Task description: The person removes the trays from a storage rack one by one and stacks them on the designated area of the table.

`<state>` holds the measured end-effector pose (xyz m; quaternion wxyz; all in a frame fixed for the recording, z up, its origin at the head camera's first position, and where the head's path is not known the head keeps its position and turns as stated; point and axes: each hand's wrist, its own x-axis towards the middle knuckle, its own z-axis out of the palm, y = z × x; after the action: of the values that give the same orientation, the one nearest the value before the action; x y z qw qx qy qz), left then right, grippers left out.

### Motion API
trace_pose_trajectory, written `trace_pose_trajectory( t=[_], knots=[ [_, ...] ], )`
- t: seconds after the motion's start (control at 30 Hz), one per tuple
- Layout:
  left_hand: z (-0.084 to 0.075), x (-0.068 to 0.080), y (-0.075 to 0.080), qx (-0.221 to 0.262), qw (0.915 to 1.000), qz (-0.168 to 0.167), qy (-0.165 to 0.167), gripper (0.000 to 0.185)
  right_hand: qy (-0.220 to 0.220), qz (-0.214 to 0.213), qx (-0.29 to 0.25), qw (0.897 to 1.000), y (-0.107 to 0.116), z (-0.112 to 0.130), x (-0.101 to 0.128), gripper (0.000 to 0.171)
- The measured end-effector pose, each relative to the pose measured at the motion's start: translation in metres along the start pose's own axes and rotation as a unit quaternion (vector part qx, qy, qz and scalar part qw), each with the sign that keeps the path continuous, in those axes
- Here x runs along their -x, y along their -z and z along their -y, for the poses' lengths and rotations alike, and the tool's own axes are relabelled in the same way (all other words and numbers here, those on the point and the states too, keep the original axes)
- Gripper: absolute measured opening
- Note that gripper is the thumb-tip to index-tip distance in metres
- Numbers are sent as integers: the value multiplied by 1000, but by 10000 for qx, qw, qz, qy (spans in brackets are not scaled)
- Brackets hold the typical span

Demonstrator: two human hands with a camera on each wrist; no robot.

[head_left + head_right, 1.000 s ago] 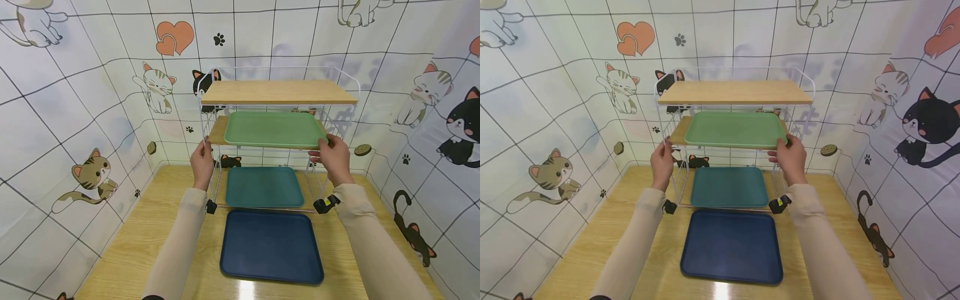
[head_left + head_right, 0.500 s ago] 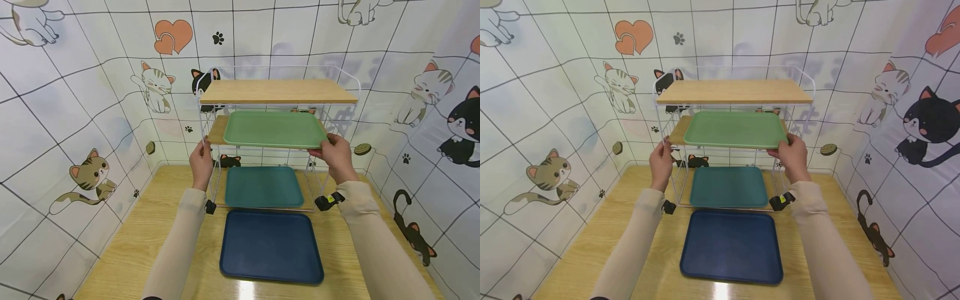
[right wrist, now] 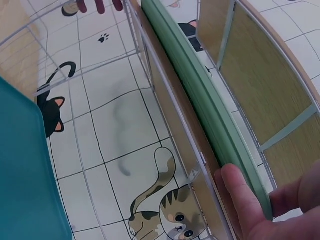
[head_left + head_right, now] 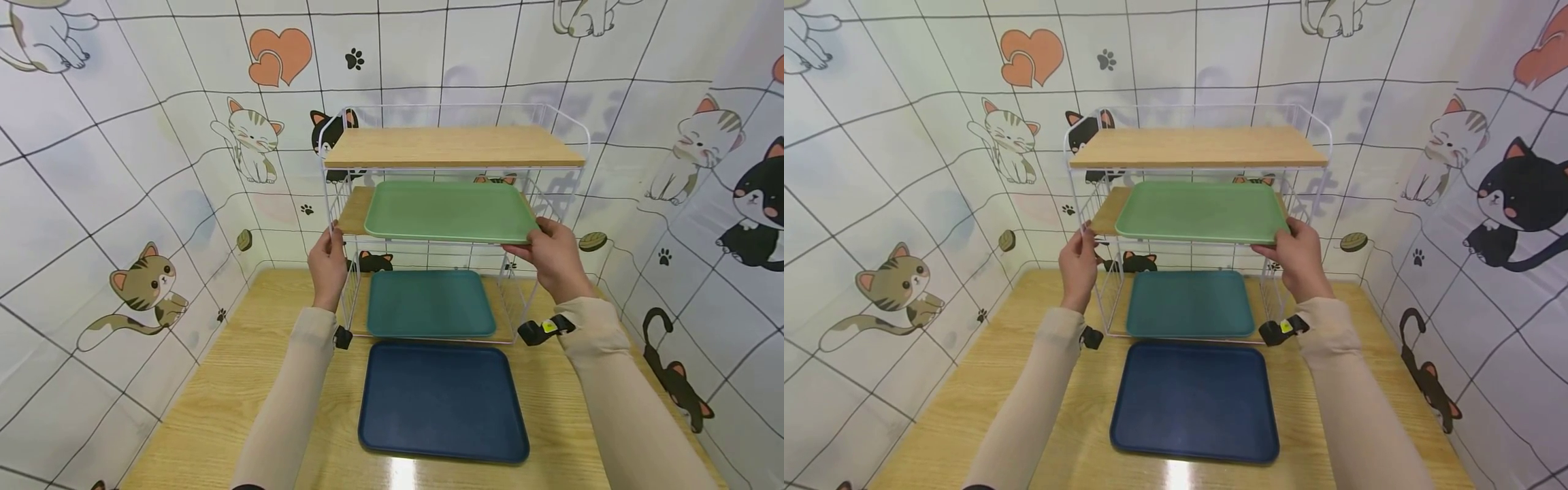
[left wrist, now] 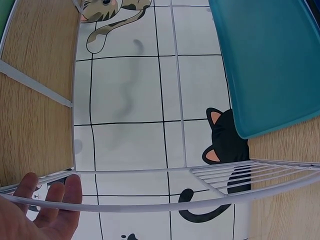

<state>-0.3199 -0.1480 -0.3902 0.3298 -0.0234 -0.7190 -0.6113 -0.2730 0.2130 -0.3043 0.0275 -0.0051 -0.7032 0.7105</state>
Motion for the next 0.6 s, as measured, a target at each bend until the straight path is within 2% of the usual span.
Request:
trace_pose_trajectory(
  t=[0.3, 0.6],
  knots=[
    [-1, -1, -1, 64, 9999, 36, 77, 36, 248, -122, -488, 9984, 4, -1, 9, 60],
    [-1, -1, -1, -18, 10000, 7, 64, 36, 381, -392, -866, 9947, 3, 9, 25, 64]
  ],
)
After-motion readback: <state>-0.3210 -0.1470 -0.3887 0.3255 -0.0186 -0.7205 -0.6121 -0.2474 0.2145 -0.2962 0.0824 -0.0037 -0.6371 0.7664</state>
